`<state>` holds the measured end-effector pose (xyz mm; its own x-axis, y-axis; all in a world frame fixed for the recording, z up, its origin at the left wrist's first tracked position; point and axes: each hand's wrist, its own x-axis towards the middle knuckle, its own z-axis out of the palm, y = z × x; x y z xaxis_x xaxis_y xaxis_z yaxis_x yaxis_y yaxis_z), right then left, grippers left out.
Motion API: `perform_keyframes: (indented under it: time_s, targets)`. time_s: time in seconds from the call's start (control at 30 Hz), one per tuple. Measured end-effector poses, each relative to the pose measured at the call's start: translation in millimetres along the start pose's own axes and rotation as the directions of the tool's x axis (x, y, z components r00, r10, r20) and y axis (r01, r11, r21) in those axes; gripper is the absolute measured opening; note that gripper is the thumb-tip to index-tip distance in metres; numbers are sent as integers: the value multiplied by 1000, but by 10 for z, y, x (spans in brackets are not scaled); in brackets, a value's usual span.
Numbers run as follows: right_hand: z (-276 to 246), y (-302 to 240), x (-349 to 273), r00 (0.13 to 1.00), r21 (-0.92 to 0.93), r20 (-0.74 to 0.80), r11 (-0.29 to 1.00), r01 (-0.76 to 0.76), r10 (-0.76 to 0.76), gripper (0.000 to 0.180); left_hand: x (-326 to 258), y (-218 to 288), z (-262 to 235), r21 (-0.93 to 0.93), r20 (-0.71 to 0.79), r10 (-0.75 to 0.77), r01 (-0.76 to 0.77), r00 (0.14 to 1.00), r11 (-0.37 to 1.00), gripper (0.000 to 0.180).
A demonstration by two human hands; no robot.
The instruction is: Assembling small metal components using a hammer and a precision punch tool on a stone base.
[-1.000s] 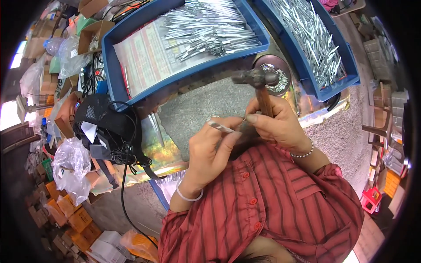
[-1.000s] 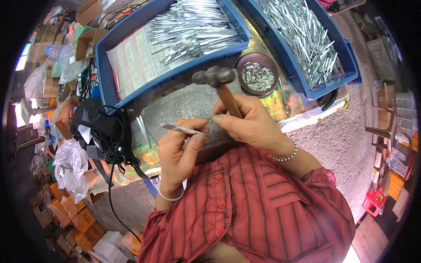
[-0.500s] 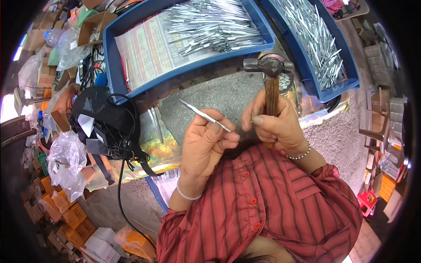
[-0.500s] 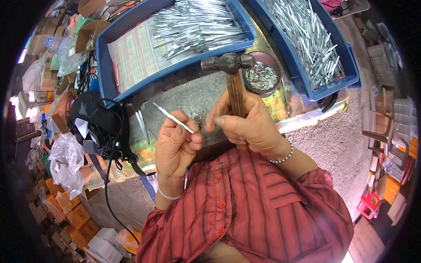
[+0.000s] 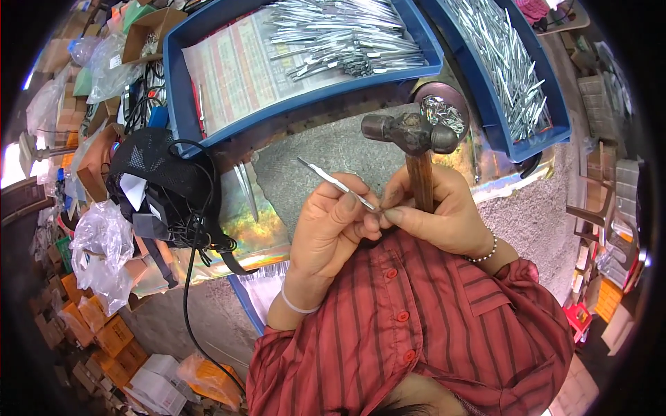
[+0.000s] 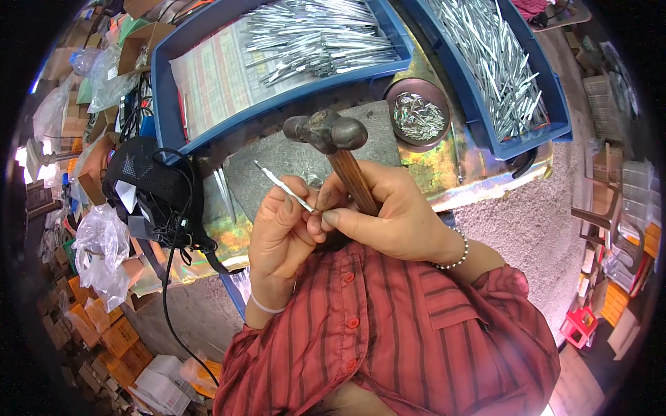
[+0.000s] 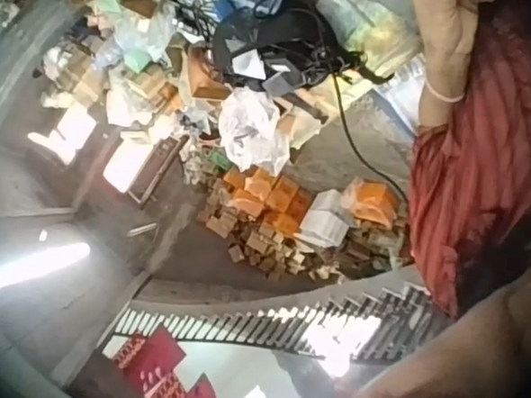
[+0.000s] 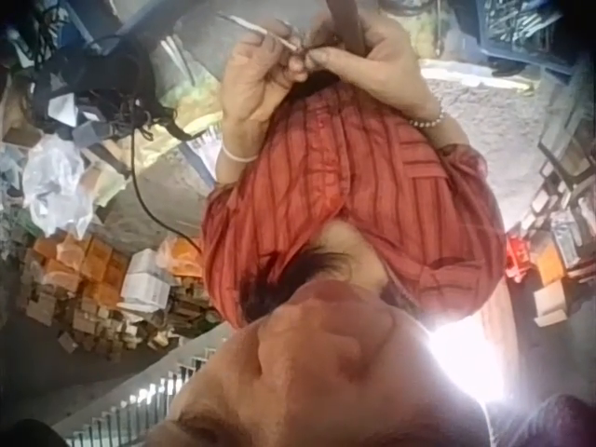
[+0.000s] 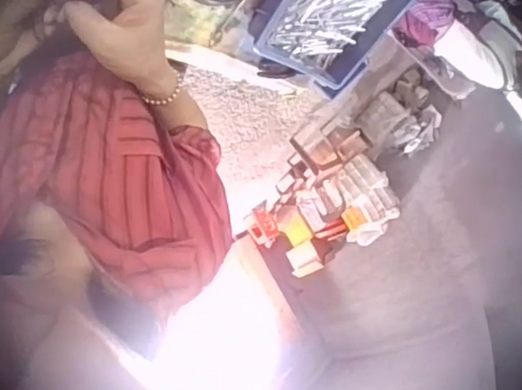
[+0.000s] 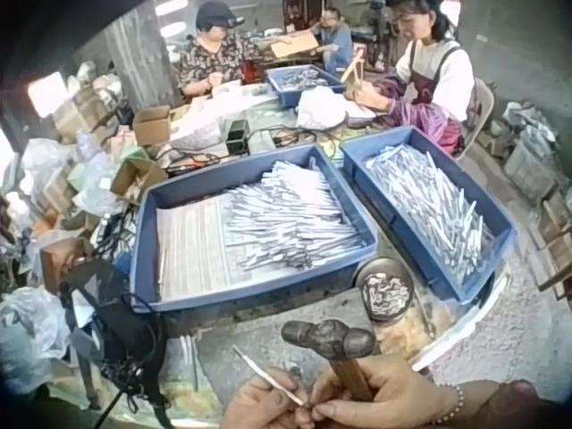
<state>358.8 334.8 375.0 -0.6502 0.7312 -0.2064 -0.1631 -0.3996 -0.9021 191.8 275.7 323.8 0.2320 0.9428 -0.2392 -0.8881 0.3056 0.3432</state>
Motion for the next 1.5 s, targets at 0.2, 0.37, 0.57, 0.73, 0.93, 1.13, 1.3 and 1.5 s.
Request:
perform_keyframes:
  time_s: [0.2,0.37,0.57,0.73,0.93,1.13,1.3,1.5]
  targets:
    - [-34,38,-8,999,-78,-26,996,-50,48,18,-18,14,-6,60,-22,10,-8,1000,998,18]
    - [-42,70,-12,998,-80,-57,996,-30,25,17,-12,1,29,130,-15,86,-84,996,988,18]
    - [-53,66,-2,997,-173,-73,985,8,-21,14,-29,-29,44,436,56,263,-261,963,861,15]
    - [-61,157,43,994,-204,-63,976,75,-89,15,-44,-82,15,509,48,320,-299,946,807,12]
    - [-106,262,131,997,-44,-39,997,-62,60,20,-125,-48,-71,161,-145,173,-149,974,976,14]
    - [-237,310,77,986,-329,-169,943,-49,-7,24,-122,115,-219,335,-116,343,-288,932,897,12]
    - [-281,469,44,979,-368,-201,923,-112,39,21,-62,117,-179,743,-67,410,-229,910,629,11]
    - [-291,467,58,977,-395,-198,906,-154,79,19,-62,55,-170,861,-92,416,-138,905,490,7]
